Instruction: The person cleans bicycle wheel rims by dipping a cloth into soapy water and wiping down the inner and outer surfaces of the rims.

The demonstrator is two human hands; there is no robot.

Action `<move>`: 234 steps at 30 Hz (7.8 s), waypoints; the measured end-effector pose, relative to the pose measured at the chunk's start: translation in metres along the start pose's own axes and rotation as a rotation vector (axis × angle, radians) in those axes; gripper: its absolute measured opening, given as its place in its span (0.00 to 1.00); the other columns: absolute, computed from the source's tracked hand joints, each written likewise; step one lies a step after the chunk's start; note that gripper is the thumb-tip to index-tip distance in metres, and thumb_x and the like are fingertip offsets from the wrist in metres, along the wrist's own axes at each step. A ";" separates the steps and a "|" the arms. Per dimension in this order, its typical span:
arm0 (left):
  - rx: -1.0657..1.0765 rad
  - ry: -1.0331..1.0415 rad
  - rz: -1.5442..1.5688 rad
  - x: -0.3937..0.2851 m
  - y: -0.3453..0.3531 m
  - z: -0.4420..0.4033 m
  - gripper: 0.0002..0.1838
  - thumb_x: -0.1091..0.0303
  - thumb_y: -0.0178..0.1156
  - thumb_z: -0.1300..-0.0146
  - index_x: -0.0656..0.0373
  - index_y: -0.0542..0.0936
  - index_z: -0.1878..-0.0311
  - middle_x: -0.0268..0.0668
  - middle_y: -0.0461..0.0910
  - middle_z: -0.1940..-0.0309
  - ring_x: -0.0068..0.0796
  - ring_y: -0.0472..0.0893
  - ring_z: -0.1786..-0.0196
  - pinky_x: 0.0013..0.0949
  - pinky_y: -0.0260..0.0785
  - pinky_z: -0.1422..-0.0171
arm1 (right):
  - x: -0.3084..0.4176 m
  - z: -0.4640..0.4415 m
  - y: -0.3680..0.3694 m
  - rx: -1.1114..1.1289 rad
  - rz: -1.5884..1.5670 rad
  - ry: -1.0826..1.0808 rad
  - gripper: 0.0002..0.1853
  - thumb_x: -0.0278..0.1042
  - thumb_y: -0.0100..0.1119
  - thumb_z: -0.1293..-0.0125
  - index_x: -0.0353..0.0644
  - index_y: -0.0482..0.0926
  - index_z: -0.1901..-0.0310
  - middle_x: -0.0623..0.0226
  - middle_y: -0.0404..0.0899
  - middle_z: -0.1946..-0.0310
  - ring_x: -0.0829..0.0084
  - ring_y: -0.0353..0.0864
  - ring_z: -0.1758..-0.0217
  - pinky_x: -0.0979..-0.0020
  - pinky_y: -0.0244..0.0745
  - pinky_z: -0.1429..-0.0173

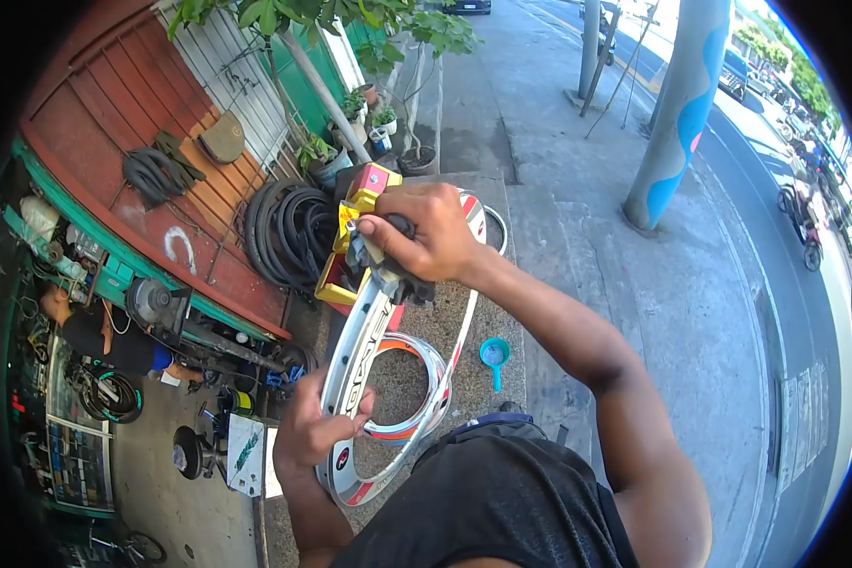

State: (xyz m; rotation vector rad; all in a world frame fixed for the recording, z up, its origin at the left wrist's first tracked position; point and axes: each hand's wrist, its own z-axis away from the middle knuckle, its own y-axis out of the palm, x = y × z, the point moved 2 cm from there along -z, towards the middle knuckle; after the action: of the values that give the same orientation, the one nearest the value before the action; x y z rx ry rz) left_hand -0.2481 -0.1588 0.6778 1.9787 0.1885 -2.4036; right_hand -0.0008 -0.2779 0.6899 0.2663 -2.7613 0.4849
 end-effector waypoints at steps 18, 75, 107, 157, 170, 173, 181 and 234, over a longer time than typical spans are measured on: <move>-0.118 0.142 0.128 -0.027 -0.010 0.042 0.36 0.77 0.56 0.62 0.76 0.75 0.41 0.44 0.79 0.66 0.27 0.77 0.69 0.32 0.75 0.61 | -0.048 -0.052 -0.005 -0.297 -0.140 0.158 0.17 0.49 0.64 0.34 0.41 0.87 0.60 0.56 0.85 0.69 0.57 0.86 0.65 0.59 0.79 0.58; -0.537 -0.005 -1.058 -0.114 -0.193 0.165 0.24 0.79 0.79 0.61 0.64 0.85 0.56 0.33 0.87 0.67 0.24 0.81 0.63 0.32 0.73 0.55 | 0.029 0.087 0.038 1.665 -1.008 0.156 0.49 0.30 0.80 0.65 0.40 0.75 0.32 0.58 0.83 0.42 0.65 0.81 0.39 0.62 0.75 0.34; -1.214 0.959 1.081 0.077 -0.051 0.025 0.31 0.31 0.40 0.21 0.51 0.76 0.55 0.33 0.74 0.78 0.29 0.78 0.82 0.32 0.75 0.83 | 0.077 -0.031 0.089 0.365 -0.470 0.042 0.08 0.27 0.69 0.30 0.35 0.86 0.53 0.61 0.89 0.64 0.74 0.87 0.63 0.73 0.79 0.53; -0.968 0.905 0.872 0.094 -0.039 -0.050 0.31 0.40 0.45 0.18 0.60 0.69 0.33 0.42 0.77 0.43 0.34 0.82 0.42 0.41 0.77 0.38 | 0.139 -0.017 0.093 0.771 -0.280 -0.113 0.27 0.22 0.71 0.53 0.43 0.81 0.46 0.53 0.84 0.57 0.50 0.88 0.59 0.58 0.83 0.54; -1.048 1.080 0.654 0.070 -0.018 -0.068 0.32 0.44 0.44 0.16 0.64 0.65 0.28 0.45 0.74 0.34 0.36 0.78 0.33 0.43 0.72 0.28 | 0.139 -0.063 0.110 0.747 -0.491 0.027 0.22 0.21 0.67 0.47 0.40 0.81 0.47 0.60 0.82 0.69 0.71 0.85 0.66 0.68 0.79 0.57; -1.051 1.059 0.649 0.089 -0.018 -0.081 0.33 0.42 0.47 0.19 0.64 0.67 0.30 0.44 0.74 0.36 0.34 0.78 0.35 0.42 0.72 0.31 | 0.147 -0.052 0.095 0.621 -0.158 -0.193 0.19 0.27 0.75 0.50 0.43 0.83 0.54 0.56 0.85 0.64 0.52 0.87 0.62 0.56 0.80 0.59; -1.242 0.908 0.806 0.054 -0.055 -0.063 0.48 0.30 0.50 0.25 0.69 0.59 0.25 0.53 0.67 0.33 0.43 0.75 0.32 0.47 0.69 0.28 | 0.109 -0.016 0.043 0.873 -0.095 -0.070 0.18 0.25 0.73 0.50 0.45 0.82 0.56 0.60 0.85 0.63 0.52 0.87 0.61 0.58 0.79 0.56; -1.170 0.893 0.474 0.087 -0.064 -0.130 0.47 0.38 0.51 0.23 0.65 0.51 0.17 0.55 0.55 0.20 0.52 0.62 0.20 0.55 0.57 0.18 | 0.094 0.006 0.071 0.161 0.171 -0.026 0.17 0.53 0.70 0.42 0.49 0.81 0.63 0.65 0.73 0.70 0.61 0.83 0.64 0.58 0.75 0.65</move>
State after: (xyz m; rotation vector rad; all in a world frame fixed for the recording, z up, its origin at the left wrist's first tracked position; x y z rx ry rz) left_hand -0.1445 -0.0763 0.5734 1.8798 0.7770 -0.6361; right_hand -0.1071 -0.2260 0.6954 0.0745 -2.7870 0.7546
